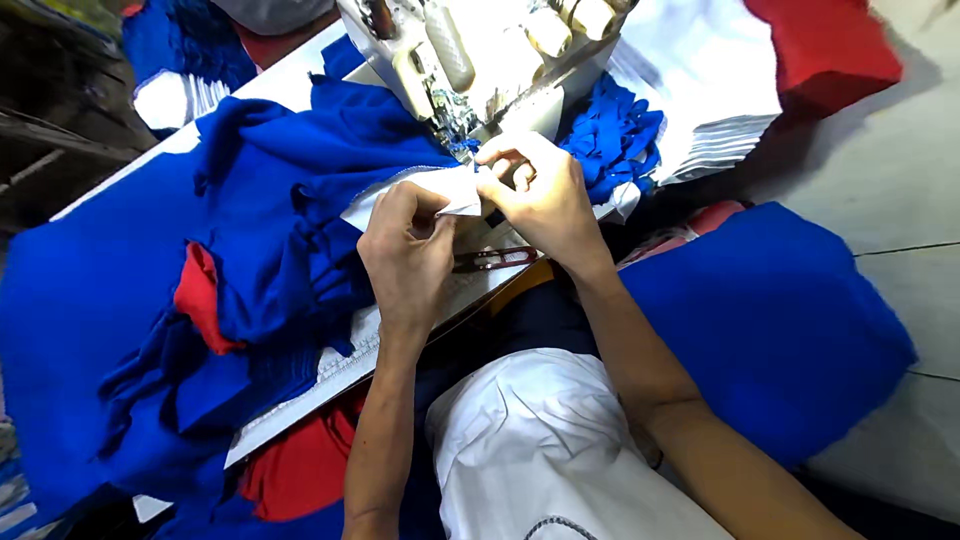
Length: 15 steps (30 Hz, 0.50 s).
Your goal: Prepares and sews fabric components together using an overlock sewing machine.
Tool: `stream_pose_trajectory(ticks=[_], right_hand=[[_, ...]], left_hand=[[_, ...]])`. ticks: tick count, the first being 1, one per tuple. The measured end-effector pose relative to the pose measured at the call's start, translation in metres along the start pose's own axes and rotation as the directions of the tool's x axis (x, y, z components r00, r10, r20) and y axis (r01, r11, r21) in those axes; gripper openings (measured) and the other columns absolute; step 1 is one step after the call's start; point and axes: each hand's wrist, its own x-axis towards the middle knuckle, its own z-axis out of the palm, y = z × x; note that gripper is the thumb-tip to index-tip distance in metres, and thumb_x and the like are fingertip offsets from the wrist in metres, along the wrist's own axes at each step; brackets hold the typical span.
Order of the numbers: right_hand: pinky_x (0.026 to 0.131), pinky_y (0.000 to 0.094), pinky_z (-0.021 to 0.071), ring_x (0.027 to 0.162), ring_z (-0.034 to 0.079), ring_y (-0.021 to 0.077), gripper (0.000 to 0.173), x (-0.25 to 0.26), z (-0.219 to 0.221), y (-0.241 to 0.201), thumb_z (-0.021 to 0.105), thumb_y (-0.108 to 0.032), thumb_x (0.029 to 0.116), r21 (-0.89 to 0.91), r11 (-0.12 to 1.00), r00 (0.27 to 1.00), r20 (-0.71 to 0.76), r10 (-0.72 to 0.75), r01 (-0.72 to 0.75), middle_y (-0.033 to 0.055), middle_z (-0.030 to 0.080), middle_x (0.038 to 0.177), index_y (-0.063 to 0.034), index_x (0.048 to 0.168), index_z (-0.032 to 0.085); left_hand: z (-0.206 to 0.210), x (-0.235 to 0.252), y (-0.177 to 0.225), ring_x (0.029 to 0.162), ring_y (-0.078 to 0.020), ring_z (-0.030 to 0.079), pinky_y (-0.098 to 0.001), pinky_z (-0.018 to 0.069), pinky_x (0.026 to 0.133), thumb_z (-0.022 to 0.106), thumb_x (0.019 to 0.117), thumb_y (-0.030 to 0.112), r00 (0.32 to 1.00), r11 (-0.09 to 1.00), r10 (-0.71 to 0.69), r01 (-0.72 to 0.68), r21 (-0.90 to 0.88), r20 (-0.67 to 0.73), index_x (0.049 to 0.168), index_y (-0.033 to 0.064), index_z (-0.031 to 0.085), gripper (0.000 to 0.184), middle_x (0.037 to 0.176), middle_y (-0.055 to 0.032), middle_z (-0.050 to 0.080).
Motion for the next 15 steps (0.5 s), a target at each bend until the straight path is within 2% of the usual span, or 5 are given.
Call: stream_pose_trajectory(ticks=[3, 7, 10, 13, 15], right_hand=[[0.064, 0.0240, 0.0517, 0.068, 0.062, 0.0011, 0.009, 0.011, 0.004, 0.008, 0.066, -0.016, 0.0941, 0.000, 1.000, 0.998, -0.057, -0.010, 0.010, -0.0060, 0.071, 0.082, -0.0146, 0.098, 0.074], [0.065, 0.0235, 0.0531, 0.070, 0.064, 0.0006, 0.010, 0.018, 0.002, 0.013, 0.066, -0.016, 0.0951, -0.019, 1.000, 0.993, -0.119, -0.020, 0.018, -0.0056, 0.071, 0.081, -0.0137, 0.094, 0.075], [0.062, 0.0258, 0.0504, 0.068, 0.062, 0.0036, 0.014, 0.007, -0.002, 0.003, 0.064, -0.019, 0.0953, -0.114, 0.993, 0.990, -0.141, -0.023, 0.007, -0.0042, 0.071, 0.084, -0.0135, 0.105, 0.072], [0.058, 0.0356, 0.0481, 0.070, 0.060, 0.0158, 0.035, -0.012, -0.003, -0.013, 0.070, -0.018, 0.0915, -0.175, 0.985, 0.999, -0.036, -0.012, 0.006, 0.0055, 0.066, 0.099, -0.0102, 0.125, 0.063], [0.066, 0.0342, 0.0527, 0.078, 0.064, 0.0129, 0.031, -0.008, 0.007, -0.010, 0.072, -0.025, 0.0895, -0.230, 0.972, 0.996, -0.061, -0.059, 0.043, 0.0026, 0.069, 0.103, -0.0133, 0.118, 0.069]], left_hand=[[-0.005, 0.002, 0.001, 0.078, -0.0056, 0.066, -0.0200, 0.0553, 0.065, 0.077, 0.0890, 0.009, 0.998, 0.997, -0.061, 0.062, -0.038, 0.028, 0.098, 0.0098, 0.065, 0.015, 0.092, -0.0011, 0.067], [-0.009, 0.004, 0.001, 0.070, -0.0024, 0.064, -0.0178, 0.0528, 0.059, 0.071, 0.0985, 0.024, 0.995, 0.994, -0.099, 0.100, -0.045, 0.032, 0.099, 0.0121, 0.066, 0.013, 0.084, 0.0024, 0.066], [-0.009, 0.004, 0.001, 0.064, -0.0027, 0.061, -0.0175, 0.0500, 0.054, 0.066, 0.1012, 0.025, 0.994, 0.994, -0.104, 0.105, -0.037, 0.015, 0.101, 0.0119, 0.065, 0.013, 0.079, 0.0019, 0.064], [-0.009, 0.004, 0.000, 0.062, -0.0045, 0.061, -0.0184, 0.0492, 0.052, 0.065, 0.1021, 0.024, 0.995, 0.993, -0.103, 0.103, -0.053, 0.007, 0.101, 0.0108, 0.064, 0.013, 0.078, 0.0004, 0.063], [-0.009, 0.006, -0.001, 0.063, -0.0053, 0.061, -0.0189, 0.0496, 0.053, 0.064, 0.1024, 0.024, 0.995, 0.993, -0.104, 0.104, -0.060, 0.006, 0.101, 0.0104, 0.065, 0.014, 0.078, -0.0004, 0.064]])
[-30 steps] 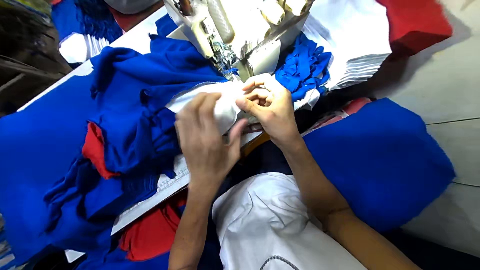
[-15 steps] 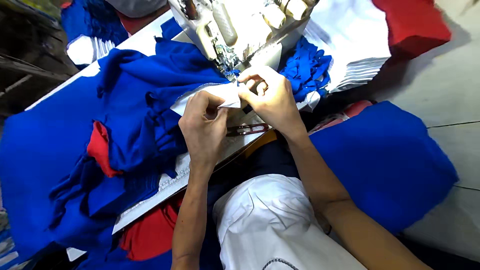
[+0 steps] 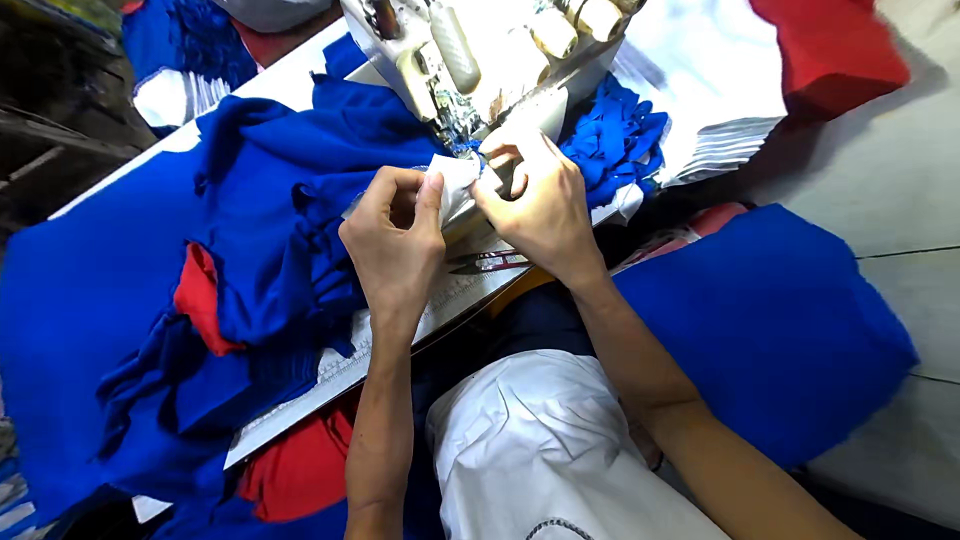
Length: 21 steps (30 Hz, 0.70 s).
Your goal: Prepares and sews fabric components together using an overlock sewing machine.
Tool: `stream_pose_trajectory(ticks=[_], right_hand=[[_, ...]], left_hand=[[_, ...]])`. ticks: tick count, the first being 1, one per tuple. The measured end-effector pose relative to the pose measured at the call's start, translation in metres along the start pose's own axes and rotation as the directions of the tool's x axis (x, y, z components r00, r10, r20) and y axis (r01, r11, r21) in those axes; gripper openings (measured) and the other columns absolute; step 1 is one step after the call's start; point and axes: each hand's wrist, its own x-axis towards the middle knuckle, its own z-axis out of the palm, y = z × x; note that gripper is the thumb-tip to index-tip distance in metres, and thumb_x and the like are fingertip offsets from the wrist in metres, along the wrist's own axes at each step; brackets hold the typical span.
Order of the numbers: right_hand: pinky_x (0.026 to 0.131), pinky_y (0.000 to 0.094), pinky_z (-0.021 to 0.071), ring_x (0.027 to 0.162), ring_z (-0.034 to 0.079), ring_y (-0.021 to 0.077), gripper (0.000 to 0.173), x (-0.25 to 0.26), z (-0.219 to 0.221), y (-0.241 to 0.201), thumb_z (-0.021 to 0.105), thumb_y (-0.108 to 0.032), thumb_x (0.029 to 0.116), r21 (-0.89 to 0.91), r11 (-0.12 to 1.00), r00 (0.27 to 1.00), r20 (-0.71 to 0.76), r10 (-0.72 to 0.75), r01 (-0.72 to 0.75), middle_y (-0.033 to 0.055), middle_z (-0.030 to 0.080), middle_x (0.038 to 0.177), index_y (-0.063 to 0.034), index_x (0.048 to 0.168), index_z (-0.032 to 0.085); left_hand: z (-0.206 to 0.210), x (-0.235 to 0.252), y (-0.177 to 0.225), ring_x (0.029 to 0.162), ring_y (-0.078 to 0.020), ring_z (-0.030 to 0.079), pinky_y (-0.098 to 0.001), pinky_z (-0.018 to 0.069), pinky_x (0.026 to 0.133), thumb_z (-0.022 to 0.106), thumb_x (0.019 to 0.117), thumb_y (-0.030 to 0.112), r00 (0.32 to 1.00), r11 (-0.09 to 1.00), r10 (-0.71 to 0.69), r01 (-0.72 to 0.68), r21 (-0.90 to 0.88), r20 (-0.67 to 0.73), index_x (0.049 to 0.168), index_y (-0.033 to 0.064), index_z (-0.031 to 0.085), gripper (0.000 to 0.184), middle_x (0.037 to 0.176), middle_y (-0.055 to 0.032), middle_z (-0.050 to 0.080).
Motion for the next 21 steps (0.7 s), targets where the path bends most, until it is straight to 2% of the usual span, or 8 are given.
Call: stream_pose_trajectory(ticks=[4, 8, 12, 14, 16, 18, 19, 21], right_hand=[[0.062, 0.0320, 0.0483, 0.068, 0.059, 0.0097, 0.010, 0.009, 0.006, 0.001, 0.070, -0.022, 0.0938, -0.039, 0.999, 0.997, -0.077, -0.026, 0.023, -0.0017, 0.070, 0.091, -0.0163, 0.100, 0.076], [0.062, 0.0292, 0.0510, 0.067, 0.063, 0.0063, 0.012, 0.014, 0.002, 0.013, 0.065, -0.021, 0.0970, 0.002, 0.999, 0.990, -0.134, 0.036, -0.036, -0.0033, 0.071, 0.081, -0.0148, 0.097, 0.075], [0.063, 0.0270, 0.0555, 0.068, 0.068, 0.0042, 0.015, 0.021, -0.001, 0.037, 0.060, -0.017, 0.1002, 0.135, 0.989, 0.986, -0.146, 0.077, -0.058, -0.0045, 0.073, 0.079, -0.0111, 0.104, 0.072], [0.058, 0.0258, 0.0537, 0.062, 0.065, 0.0048, 0.018, 0.015, -0.010, 0.040, 0.054, -0.019, 0.1052, 0.197, 0.972, 0.989, -0.054, 0.140, -0.127, -0.0044, 0.072, 0.077, -0.0101, 0.109, 0.069], [0.046, 0.0261, 0.0457, 0.052, 0.058, 0.0097, 0.027, -0.003, -0.025, 0.032, 0.046, -0.028, 0.1103, 0.256, 0.938, 0.971, 0.107, 0.212, -0.233, -0.0002, 0.070, 0.074, -0.0101, 0.109, 0.066], [0.046, 0.0251, 0.0464, 0.054, 0.059, 0.0114, 0.037, -0.017, -0.034, 0.024, 0.041, -0.034, 0.1115, 0.339, 0.885, 0.932, 0.283, 0.227, -0.318, 0.0013, 0.072, 0.081, -0.0109, 0.108, 0.069], [0.047, 0.0238, 0.0469, 0.055, 0.059, 0.0109, 0.038, -0.021, -0.034, 0.021, 0.042, -0.035, 0.1113, 0.389, 0.855, 0.916, 0.339, 0.213, -0.343, 0.0017, 0.072, 0.082, -0.0102, 0.107, 0.070], [0.047, 0.0211, 0.0455, 0.053, 0.056, 0.0098, 0.032, -0.030, -0.028, 0.018, 0.049, -0.032, 0.1091, 0.493, 0.792, 0.915, 0.353, 0.195, -0.360, 0.0030, 0.065, 0.074, -0.0083, 0.101, 0.069]], left_hand=[[-0.003, 0.004, -0.002, 0.061, -0.0057, 0.060, -0.0185, 0.0487, 0.052, 0.062, 0.1036, 0.027, 1.000, 1.000, -0.013, 0.013, -0.013, 0.006, 0.100, 0.0104, 0.064, 0.017, 0.076, -0.0004, 0.063], [-0.002, 0.004, -0.004, 0.064, -0.0048, 0.062, -0.0180, 0.0510, 0.054, 0.062, 0.1035, 0.023, 0.999, 0.999, 0.040, -0.039, -0.030, 0.021, 0.108, 0.0102, 0.067, 0.014, 0.082, -0.0010, 0.066], [0.006, 0.001, -0.001, 0.091, -0.0129, 0.064, -0.0270, 0.0538, 0.077, 0.068, 0.0991, 0.015, 0.979, 0.980, 0.199, -0.199, 0.015, 0.047, 0.110, 0.0083, 0.074, 0.015, 0.099, -0.0048, 0.066], [0.012, -0.004, 0.001, 0.095, -0.0177, 0.063, -0.0303, 0.0532, 0.080, 0.073, 0.0951, 0.014, 0.968, 0.964, 0.251, -0.253, 0.080, 0.033, 0.103, 0.0080, 0.076, 0.010, 0.100, -0.0070, 0.066], [0.019, -0.010, 0.003, 0.093, -0.0197, 0.062, -0.0310, 0.0523, 0.079, 0.076, 0.0922, 0.014, 0.963, 0.953, 0.271, -0.269, 0.138, 0.002, 0.098, 0.0074, 0.077, 0.009, 0.097, -0.0084, 0.066], [0.025, -0.013, 0.003, 0.092, -0.0204, 0.062, -0.0306, 0.0513, 0.078, 0.079, 0.0902, 0.014, 0.961, 0.946, 0.276, -0.266, 0.186, -0.029, 0.097, 0.0081, 0.077, 0.009, 0.094, -0.0079, 0.066], [0.027, -0.014, 0.003, 0.092, -0.0211, 0.061, -0.0313, 0.0503, 0.079, 0.079, 0.0893, 0.014, 0.961, 0.945, 0.275, -0.263, 0.195, -0.038, 0.097, 0.0081, 0.077, 0.010, 0.094, -0.0079, 0.066], [0.028, -0.015, 0.006, 0.091, -0.0206, 0.060, -0.0315, 0.0492, 0.078, 0.080, 0.0889, 0.015, 0.964, 0.947, 0.265, -0.254, 0.195, -0.031, 0.096, 0.0084, 0.075, 0.011, 0.092, -0.0067, 0.065]])
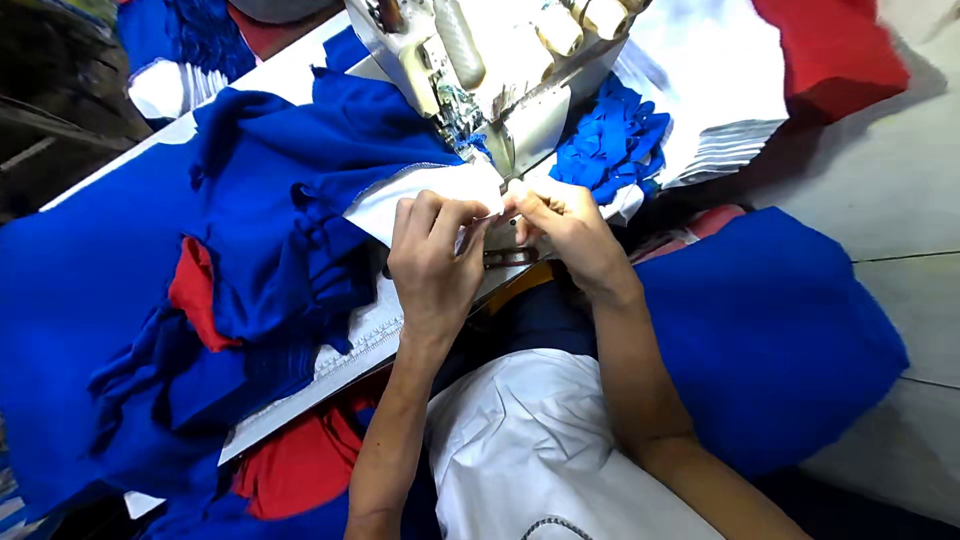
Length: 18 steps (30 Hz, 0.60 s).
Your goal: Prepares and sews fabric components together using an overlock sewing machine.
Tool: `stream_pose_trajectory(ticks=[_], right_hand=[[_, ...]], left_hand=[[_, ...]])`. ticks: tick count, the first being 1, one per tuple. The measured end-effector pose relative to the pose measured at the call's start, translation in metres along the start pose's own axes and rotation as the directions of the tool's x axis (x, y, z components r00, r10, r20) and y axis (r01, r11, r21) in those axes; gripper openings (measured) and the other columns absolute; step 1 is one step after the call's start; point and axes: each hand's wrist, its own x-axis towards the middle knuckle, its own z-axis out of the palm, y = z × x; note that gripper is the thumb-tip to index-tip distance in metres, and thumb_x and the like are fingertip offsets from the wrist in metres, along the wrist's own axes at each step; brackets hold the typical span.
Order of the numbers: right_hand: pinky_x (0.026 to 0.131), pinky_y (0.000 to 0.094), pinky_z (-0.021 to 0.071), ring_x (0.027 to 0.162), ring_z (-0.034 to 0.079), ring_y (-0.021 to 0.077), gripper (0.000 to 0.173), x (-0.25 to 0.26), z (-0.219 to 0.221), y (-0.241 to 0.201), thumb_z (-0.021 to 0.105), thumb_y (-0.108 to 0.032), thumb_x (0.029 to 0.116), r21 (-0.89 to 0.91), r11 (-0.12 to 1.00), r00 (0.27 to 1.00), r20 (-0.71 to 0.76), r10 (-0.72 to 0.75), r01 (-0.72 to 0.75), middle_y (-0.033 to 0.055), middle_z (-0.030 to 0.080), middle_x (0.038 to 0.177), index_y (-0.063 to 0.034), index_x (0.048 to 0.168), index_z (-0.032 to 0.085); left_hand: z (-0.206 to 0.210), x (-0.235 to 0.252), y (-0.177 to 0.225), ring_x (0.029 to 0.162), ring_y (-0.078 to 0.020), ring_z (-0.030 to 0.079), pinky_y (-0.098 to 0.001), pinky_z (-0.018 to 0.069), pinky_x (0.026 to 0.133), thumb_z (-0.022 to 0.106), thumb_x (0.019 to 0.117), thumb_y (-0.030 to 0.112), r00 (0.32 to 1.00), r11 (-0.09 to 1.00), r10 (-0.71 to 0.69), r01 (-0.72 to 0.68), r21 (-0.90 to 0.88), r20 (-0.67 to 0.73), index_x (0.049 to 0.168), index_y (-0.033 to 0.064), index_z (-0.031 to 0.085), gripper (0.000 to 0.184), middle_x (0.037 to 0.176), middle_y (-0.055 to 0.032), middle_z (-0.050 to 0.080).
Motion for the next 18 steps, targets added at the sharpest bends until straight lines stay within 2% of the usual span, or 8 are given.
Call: stream_pose_trajectory(ticks=[2, 5, 7, 10, 13, 18], right_hand=[[0.054, 0.0201, 0.0497, 0.061, 0.058, 0.0077, 0.017, 0.000, 0.007, 0.003, 0.057, -0.022, 0.1057, 0.080, 0.997, 1.000, -0.017, -0.010, 0.012, 0.0014, 0.063, 0.078, -0.0085, 0.102, 0.067], [0.052, 0.0193, 0.0497, 0.058, 0.057, 0.0079, 0.004, -0.004, 0.014, 0.007, 0.066, -0.011, 0.0987, 0.194, 0.981, 0.997, -0.083, 0.003, 0.013, 0.0038, 0.063, 0.077, -0.0071, 0.098, 0.064], [0.058, 0.0190, 0.0529, 0.064, 0.060, 0.0061, 0.006, 0.001, 0.016, 0.007, 0.070, -0.007, 0.0948, 0.284, 0.959, 0.997, -0.077, 0.020, 0.003, 0.0023, 0.065, 0.082, -0.0071, 0.098, 0.065], [0.056, 0.0182, 0.0512, 0.063, 0.060, 0.0059, 0.015, 0.000, 0.019, 0.006, 0.073, -0.004, 0.0915, 0.339, 0.941, 0.995, -0.095, 0.016, 0.017, 0.0029, 0.066, 0.083, -0.0089, 0.100, 0.060], [0.055, 0.0183, 0.0522, 0.063, 0.062, 0.0069, 0.026, 0.000, 0.018, 0.005, 0.075, -0.006, 0.0913, 0.329, 0.944, 0.995, -0.093, 0.030, 0.002, 0.0040, 0.069, 0.086, -0.0075, 0.115, 0.064], [0.057, 0.0181, 0.0522, 0.065, 0.061, 0.0058, 0.017, -0.001, 0.009, 0.006, 0.071, -0.009, 0.0949, 0.320, 0.945, 0.997, -0.018, 0.073, -0.064, 0.0026, 0.069, 0.087, -0.0076, 0.112, 0.068]], left_hand=[[-0.002, 0.002, 0.003, 0.089, -0.0197, 0.060, -0.0314, 0.0488, 0.077, 0.079, 0.0900, 0.017, 0.999, 1.000, -0.023, 0.023, -0.018, 0.029, 0.096, 0.0086, 0.074, 0.012, 0.091, -0.0060, 0.064], [-0.006, 0.004, 0.003, 0.088, -0.0168, 0.060, -0.0303, 0.0482, 0.076, 0.077, 0.0926, 0.022, 0.994, 0.993, -0.085, 0.090, -0.071, 0.066, 0.097, 0.0098, 0.074, 0.013, 0.090, -0.0035, 0.063], [-0.009, 0.006, 0.003, 0.090, -0.0152, 0.061, -0.0293, 0.0499, 0.077, 0.074, 0.0946, 0.023, 0.989, 0.987, -0.128, 0.134, -0.084, 0.075, 0.098, 0.0096, 0.073, 0.014, 0.093, -0.0033, 0.063], [-0.012, 0.009, 0.006, 0.090, -0.0134, 0.062, -0.0272, 0.0519, 0.073, 0.069, 0.0987, 0.024, 0.984, 0.984, -0.157, 0.163, -0.078, 0.084, 0.104, 0.0100, 0.069, 0.015, 0.100, -0.0037, 0.063], [-0.009, 0.009, 0.009, 0.089, -0.0135, 0.062, -0.0266, 0.0510, 0.072, 0.068, 0.0999, 0.023, 0.986, 0.985, -0.149, 0.155, -0.082, 0.072, 0.106, 0.0099, 0.069, 0.015, 0.098, -0.0034, 0.064], [-0.003, 0.005, 0.010, 0.094, -0.0169, 0.060, -0.0290, 0.0485, 0.078, 0.067, 0.1005, 0.021, 0.994, 0.993, -0.098, 0.101, -0.054, 0.055, 0.110, 0.0106, 0.075, 0.016, 0.100, -0.0043, 0.066]])
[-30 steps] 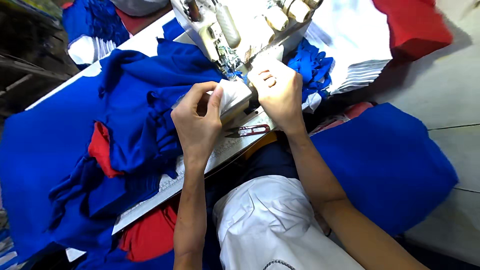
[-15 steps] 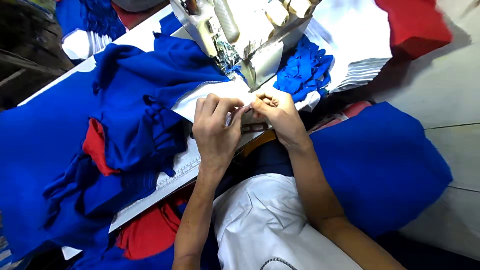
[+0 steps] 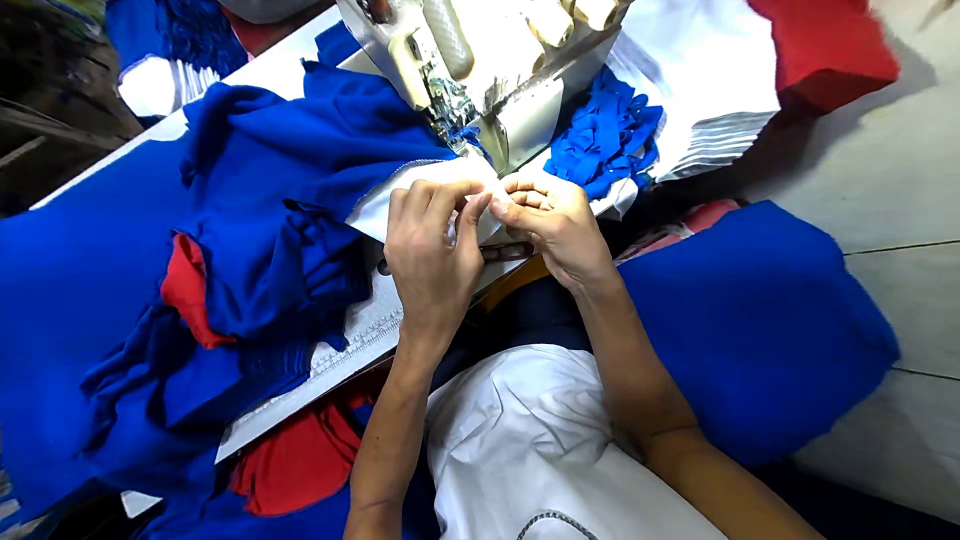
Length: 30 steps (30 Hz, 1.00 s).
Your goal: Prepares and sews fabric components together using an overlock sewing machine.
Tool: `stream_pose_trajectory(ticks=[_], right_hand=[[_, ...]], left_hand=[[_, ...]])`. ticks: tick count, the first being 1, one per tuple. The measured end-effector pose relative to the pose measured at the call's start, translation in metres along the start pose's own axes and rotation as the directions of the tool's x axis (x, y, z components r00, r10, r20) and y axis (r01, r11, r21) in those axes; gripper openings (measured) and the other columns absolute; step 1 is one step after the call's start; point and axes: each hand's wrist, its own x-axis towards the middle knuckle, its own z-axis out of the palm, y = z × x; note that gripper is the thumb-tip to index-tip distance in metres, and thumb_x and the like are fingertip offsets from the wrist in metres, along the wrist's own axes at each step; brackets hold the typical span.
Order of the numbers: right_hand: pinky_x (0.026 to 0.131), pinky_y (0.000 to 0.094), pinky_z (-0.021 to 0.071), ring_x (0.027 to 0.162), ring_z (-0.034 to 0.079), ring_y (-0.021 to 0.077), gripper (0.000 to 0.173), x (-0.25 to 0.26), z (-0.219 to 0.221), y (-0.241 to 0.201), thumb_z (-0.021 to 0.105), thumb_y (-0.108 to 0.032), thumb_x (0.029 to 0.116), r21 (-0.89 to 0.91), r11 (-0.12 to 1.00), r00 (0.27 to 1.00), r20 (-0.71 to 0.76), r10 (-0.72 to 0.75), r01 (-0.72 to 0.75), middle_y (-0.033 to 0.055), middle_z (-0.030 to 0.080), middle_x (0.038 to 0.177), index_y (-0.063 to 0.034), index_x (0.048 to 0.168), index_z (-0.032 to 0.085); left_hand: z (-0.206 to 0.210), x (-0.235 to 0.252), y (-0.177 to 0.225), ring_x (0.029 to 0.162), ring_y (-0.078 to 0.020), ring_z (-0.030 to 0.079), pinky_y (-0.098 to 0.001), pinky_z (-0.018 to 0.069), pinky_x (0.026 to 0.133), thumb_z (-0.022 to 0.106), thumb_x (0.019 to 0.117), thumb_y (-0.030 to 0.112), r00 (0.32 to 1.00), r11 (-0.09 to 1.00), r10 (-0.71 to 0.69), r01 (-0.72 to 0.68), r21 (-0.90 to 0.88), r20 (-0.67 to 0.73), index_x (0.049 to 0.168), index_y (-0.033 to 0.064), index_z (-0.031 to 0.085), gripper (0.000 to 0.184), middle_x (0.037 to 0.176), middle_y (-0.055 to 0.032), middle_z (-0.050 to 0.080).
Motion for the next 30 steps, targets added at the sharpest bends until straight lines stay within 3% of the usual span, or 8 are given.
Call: stream_pose_trajectory(ticks=[3, 5, 8, 10, 18, 23, 30], right_hand=[[0.053, 0.0173, 0.0464, 0.060, 0.054, 0.0041, 0.009, 0.002, -0.004, 0.002, 0.064, -0.013, 0.1001, 0.030, 1.000, 0.999, 0.040, -0.010, 0.008, 0.0005, 0.063, 0.080, -0.0085, 0.106, 0.069], [0.057, 0.0178, 0.0498, 0.063, 0.056, 0.0037, 0.010, 0.005, -0.006, 0.004, 0.061, -0.015, 0.1018, 0.054, 0.998, 0.999, 0.041, -0.015, 0.013, -0.0010, 0.063, 0.080, -0.0091, 0.102, 0.069], [0.061, 0.0189, 0.0536, 0.067, 0.061, 0.0049, 0.004, 0.004, -0.005, 0.006, 0.067, -0.009, 0.0955, 0.106, 0.994, 1.000, -0.011, -0.012, 0.013, 0.0000, 0.065, 0.083, -0.0104, 0.096, 0.064], [0.061, 0.0185, 0.0529, 0.068, 0.061, 0.0048, 0.014, 0.002, -0.003, 0.008, 0.071, -0.005, 0.0918, 0.136, 0.990, 0.999, -0.042, -0.023, 0.028, 0.0005, 0.066, 0.085, -0.0120, 0.094, 0.059], [0.065, 0.0197, 0.0576, 0.073, 0.068, 0.0065, 0.035, 0.000, -0.004, 0.008, 0.069, 0.008, 0.0887, 0.035, 0.998, 0.998, -0.014, -0.056, 0.056, 0.0038, 0.071, 0.089, -0.0081, 0.119, 0.060], [0.064, 0.0200, 0.0569, 0.075, 0.068, 0.0074, 0.032, -0.003, -0.006, 0.010, 0.066, 0.004, 0.0931, -0.009, 0.998, 0.998, -0.031, -0.063, 0.063, 0.0051, 0.073, 0.094, -0.0076, 0.122, 0.060], [0.065, 0.0204, 0.0586, 0.075, 0.070, 0.0084, 0.032, -0.005, -0.008, 0.004, 0.069, 0.002, 0.0923, -0.088, 0.988, 0.991, -0.027, -0.133, 0.130, 0.0045, 0.073, 0.092, -0.0072, 0.122, 0.060]], left_hand=[[0.001, 0.000, 0.000, 0.095, -0.0164, 0.061, -0.0283, 0.0489, 0.077, 0.067, 0.1003, 0.022, 1.000, 1.000, 0.012, -0.011, 0.023, -0.022, 0.108, 0.0115, 0.075, 0.016, 0.101, -0.0044, 0.067], [0.002, 0.000, 0.000, 0.095, -0.0163, 0.061, -0.0283, 0.0482, 0.077, 0.069, 0.0995, 0.022, 0.998, 0.999, 0.019, -0.017, 0.028, -0.053, 0.106, 0.0115, 0.076, 0.014, 0.101, -0.0040, 0.067], [0.004, 0.000, 0.002, 0.095, -0.0148, 0.061, -0.0275, 0.0483, 0.076, 0.072, 0.0973, 0.020, 0.995, 0.999, 0.034, -0.033, 0.017, -0.093, 0.105, 0.0120, 0.077, 0.013, 0.099, -0.0026, 0.068], [0.006, 0.000, 0.003, 0.094, -0.0153, 0.061, -0.0287, 0.0482, 0.077, 0.073, 0.0959, 0.020, 0.993, 0.999, 0.052, -0.051, 0.019, -0.104, 0.104, 0.0121, 0.077, 0.012, 0.097, -0.0023, 0.068], [0.025, -0.023, -0.004, 0.093, -0.0229, 0.063, -0.0353, 0.0488, 0.075, 0.074, 0.0950, 0.019, 0.977, 0.965, 0.192, -0.171, 0.197, -0.092, 0.107, 0.0129, 0.080, 0.015, 0.096, -0.0063, 0.071], [0.030, -0.032, -0.009, 0.090, -0.0218, 0.063, -0.0346, 0.0487, 0.077, 0.075, 0.0931, 0.017, 0.956, 0.939, 0.263, -0.222, 0.261, -0.132, 0.106, 0.0121, 0.080, 0.014, 0.091, -0.0051, 0.071], [0.020, -0.023, -0.011, 0.098, -0.0231, 0.063, -0.0339, 0.0486, 0.075, 0.072, 0.0963, 0.019, 0.967, 0.932, 0.250, -0.224, 0.283, -0.057, 0.112, 0.0143, 0.078, 0.018, 0.109, -0.0067, 0.070]])
